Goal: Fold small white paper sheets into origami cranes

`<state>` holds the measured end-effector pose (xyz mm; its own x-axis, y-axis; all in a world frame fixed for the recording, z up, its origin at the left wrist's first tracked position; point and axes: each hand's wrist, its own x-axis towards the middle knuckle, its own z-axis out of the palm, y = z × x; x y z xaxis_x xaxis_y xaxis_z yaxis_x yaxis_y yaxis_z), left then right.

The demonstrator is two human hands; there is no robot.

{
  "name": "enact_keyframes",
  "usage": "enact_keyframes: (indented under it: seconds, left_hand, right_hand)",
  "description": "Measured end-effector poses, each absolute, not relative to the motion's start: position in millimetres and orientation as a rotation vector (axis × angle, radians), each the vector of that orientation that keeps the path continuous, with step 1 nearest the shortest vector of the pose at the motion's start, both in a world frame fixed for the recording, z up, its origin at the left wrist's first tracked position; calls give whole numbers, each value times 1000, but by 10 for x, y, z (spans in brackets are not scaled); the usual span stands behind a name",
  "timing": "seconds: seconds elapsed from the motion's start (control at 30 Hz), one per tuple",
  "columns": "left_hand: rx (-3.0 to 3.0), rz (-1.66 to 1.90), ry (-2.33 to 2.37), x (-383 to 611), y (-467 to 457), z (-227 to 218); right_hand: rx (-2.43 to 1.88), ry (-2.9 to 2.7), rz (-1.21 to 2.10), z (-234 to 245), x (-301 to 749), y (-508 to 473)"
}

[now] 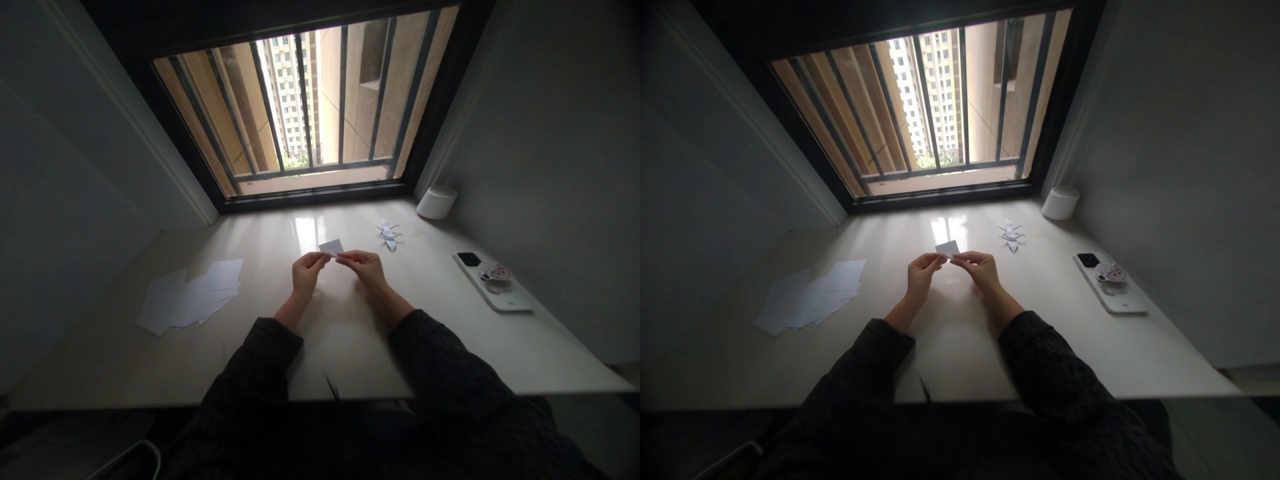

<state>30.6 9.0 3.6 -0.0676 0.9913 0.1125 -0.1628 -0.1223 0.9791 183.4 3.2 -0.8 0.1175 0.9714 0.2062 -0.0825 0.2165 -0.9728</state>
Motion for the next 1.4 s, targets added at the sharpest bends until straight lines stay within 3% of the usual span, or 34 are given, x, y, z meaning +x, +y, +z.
enact_keyframes:
  seconds: [1.4]
  left_hand:
    - [1149,1569,1095,359,50,5]
  right_hand:
    - [-1019,-929,1257,-77,1751,58]
